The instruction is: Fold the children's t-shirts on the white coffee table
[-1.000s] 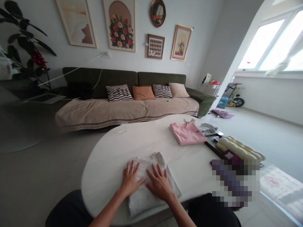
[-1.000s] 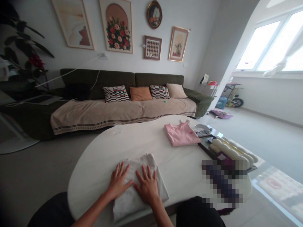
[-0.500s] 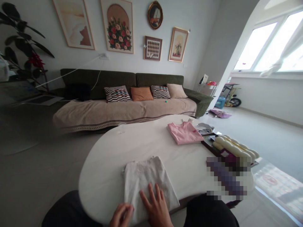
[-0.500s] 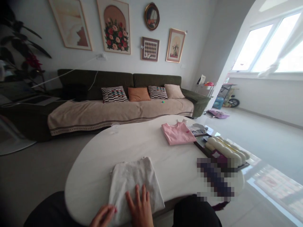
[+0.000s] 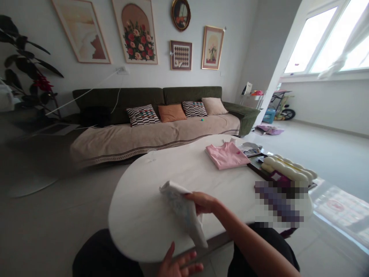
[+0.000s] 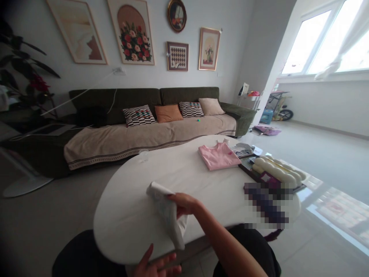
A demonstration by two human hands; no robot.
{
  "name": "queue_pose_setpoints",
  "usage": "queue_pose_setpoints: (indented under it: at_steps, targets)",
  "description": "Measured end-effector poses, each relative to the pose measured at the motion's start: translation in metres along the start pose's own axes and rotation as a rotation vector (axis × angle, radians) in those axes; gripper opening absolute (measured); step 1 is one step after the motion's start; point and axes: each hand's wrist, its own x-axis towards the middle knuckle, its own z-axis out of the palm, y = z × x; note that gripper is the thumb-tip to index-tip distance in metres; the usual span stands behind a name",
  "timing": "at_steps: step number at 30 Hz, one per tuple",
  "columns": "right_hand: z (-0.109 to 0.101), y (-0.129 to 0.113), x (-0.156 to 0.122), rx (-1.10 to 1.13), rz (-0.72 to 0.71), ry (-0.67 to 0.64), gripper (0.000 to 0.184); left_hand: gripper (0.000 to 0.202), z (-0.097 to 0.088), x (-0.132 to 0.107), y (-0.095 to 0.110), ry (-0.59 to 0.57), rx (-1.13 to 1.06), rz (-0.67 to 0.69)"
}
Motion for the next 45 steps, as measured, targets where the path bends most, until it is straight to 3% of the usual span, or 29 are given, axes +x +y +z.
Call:
queue_pose_setpoints:
  at_steps: [2, 4, 7, 10, 13, 16, 18, 22, 25, 28, 32, 38, 45]
  targets:
    - [-0.005, -0.018, 0.01, 0.16, -0.058, 0.054, 0.035, 0.085, 0.017, 0.011, 0.013, -0.193, -0.099, 0.018]
    - [-0.008, -0.031, 0.016, 0.304, -0.142, 0.135, 0.037, 0.084, 0.037, 0.019, 0.031, -0.298, -0.205, 0.105]
    - [-0.01, -0.025, 0.014, 0.478, -0.265, 0.292, 0.036, 0.059, 0.058, 0.026, 0.057, -0.246, -0.302, 0.286]
    - [-0.001, 0.022, -0.004, 0.574, -0.301, 0.443, 0.039, 0.03, 0.056, 0.036, 0.061, 0.002, -0.302, 0.42]
    - [0.014, 0.09, -0.033, 0.554, -0.187, 0.535, 0.046, 0.016, 0.033, 0.047, 0.043, 0.248, -0.185, 0.36]
    - [0.014, 0.141, -0.064, 0.409, -0.03, 0.515, 0.05, 0.012, 0.006, 0.049, 0.027, 0.277, -0.027, 0.281]
    - [-0.004, 0.155, -0.08, 0.265, 0.001, 0.534, 0.049, 0.017, -0.005, 0.046, 0.03, 0.253, 0.058, 0.293]
    - [-0.064, 0.141, -0.087, -0.086, -0.064, 0.716, 0.039, 0.032, -0.008, 0.049, 0.06, 0.276, 0.285, 0.384]
    - [-0.093, 0.121, -0.064, -0.318, -0.077, 0.853, 0.028, 0.04, -0.006, 0.064, 0.08, 0.484, 0.599, 0.548]
    - [-0.091, 0.108, -0.03, -0.474, -0.019, 0.916, 0.026, 0.043, -0.008, 0.08, 0.089, 0.66, 0.808, 0.682]
    - [-0.072, 0.099, 0.003, -0.593, 0.085, 0.938, 0.029, 0.044, -0.015, 0.088, 0.089, 0.679, 0.851, 0.714]
    - [-0.076, 0.095, 0.002, -0.631, 0.149, 0.879, 0.028, 0.048, -0.022, 0.091, 0.087, 0.601, 0.866, 0.725]
    - [-0.083, 0.096, -0.001, -0.628, 0.155, 0.838, 0.029, 0.044, -0.012, 0.088, 0.089, 0.667, 0.923, 0.724]
